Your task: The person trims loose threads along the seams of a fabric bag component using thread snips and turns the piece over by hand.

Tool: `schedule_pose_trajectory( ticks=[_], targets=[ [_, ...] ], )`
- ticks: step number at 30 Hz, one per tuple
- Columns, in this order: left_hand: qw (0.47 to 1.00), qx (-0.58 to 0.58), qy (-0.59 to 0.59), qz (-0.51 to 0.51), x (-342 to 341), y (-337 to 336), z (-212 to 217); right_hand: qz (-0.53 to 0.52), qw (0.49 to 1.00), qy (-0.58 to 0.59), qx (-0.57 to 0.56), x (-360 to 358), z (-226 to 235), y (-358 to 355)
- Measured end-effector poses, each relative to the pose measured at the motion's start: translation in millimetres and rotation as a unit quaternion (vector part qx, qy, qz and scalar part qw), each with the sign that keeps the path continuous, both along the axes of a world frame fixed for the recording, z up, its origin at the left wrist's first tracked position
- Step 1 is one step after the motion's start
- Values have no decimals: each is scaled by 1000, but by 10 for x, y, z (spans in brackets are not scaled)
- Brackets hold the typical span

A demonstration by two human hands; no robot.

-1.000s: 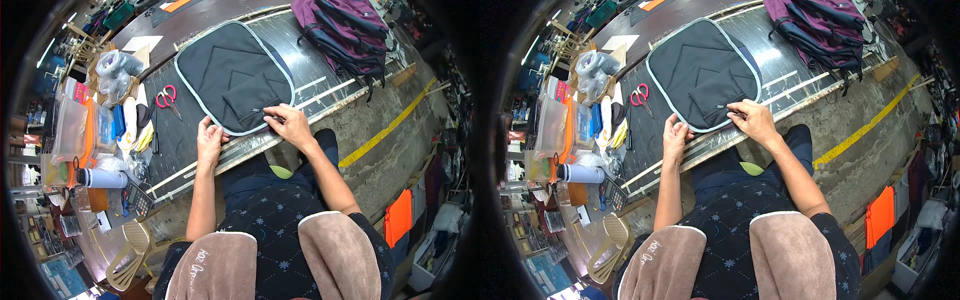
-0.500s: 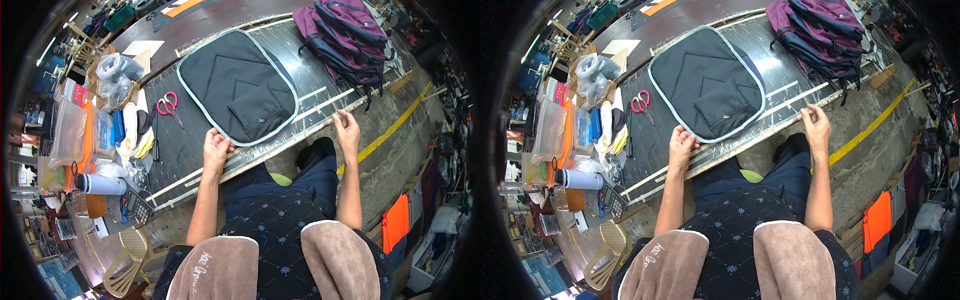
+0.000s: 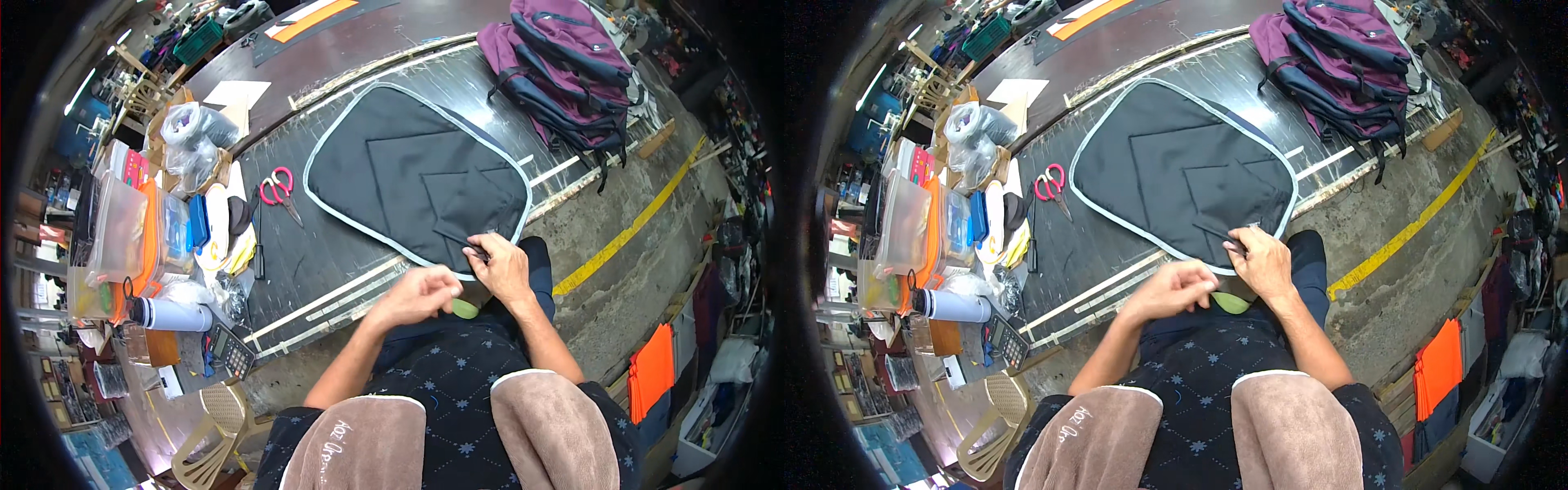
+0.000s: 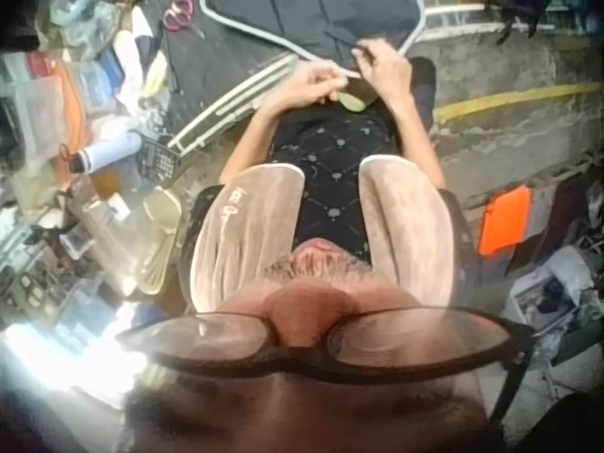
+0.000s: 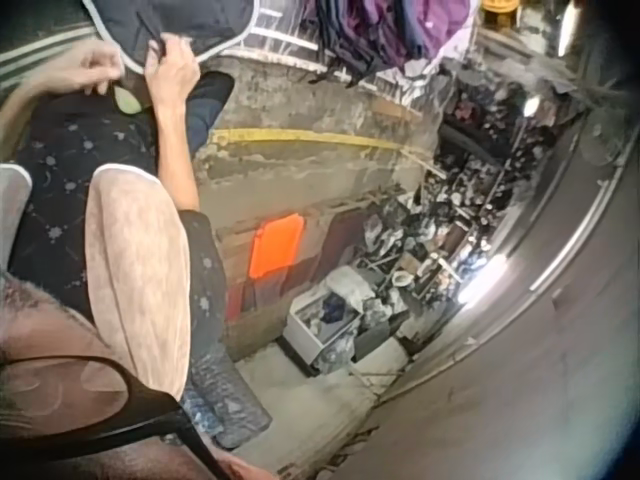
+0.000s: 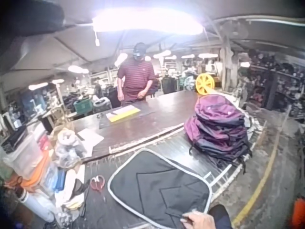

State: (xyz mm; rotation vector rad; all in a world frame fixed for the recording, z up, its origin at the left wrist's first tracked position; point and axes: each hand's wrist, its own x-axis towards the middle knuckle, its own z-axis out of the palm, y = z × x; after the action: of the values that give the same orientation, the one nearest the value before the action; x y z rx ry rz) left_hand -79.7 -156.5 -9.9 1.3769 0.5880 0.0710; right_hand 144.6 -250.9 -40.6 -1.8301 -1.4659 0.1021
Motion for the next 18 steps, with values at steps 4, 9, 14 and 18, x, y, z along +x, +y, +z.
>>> schedule_pose_trajectory(
  ticks=[4,9,14,18],
  targets=[
    [946,239,13,217,-266,659,296,3,999,-36,-18,17,-36,-116],
    [787,461,94,400,-800,1453,400,14,998,-24,-50,134,-46,-280],
    [725,575,162,343,-1018,1572,345,54,998,39,-9,332,-19,-518],
    [682,655,129,300,-860,1475,288,-4,996,89,-25,401,-46,-727]
  ],
)
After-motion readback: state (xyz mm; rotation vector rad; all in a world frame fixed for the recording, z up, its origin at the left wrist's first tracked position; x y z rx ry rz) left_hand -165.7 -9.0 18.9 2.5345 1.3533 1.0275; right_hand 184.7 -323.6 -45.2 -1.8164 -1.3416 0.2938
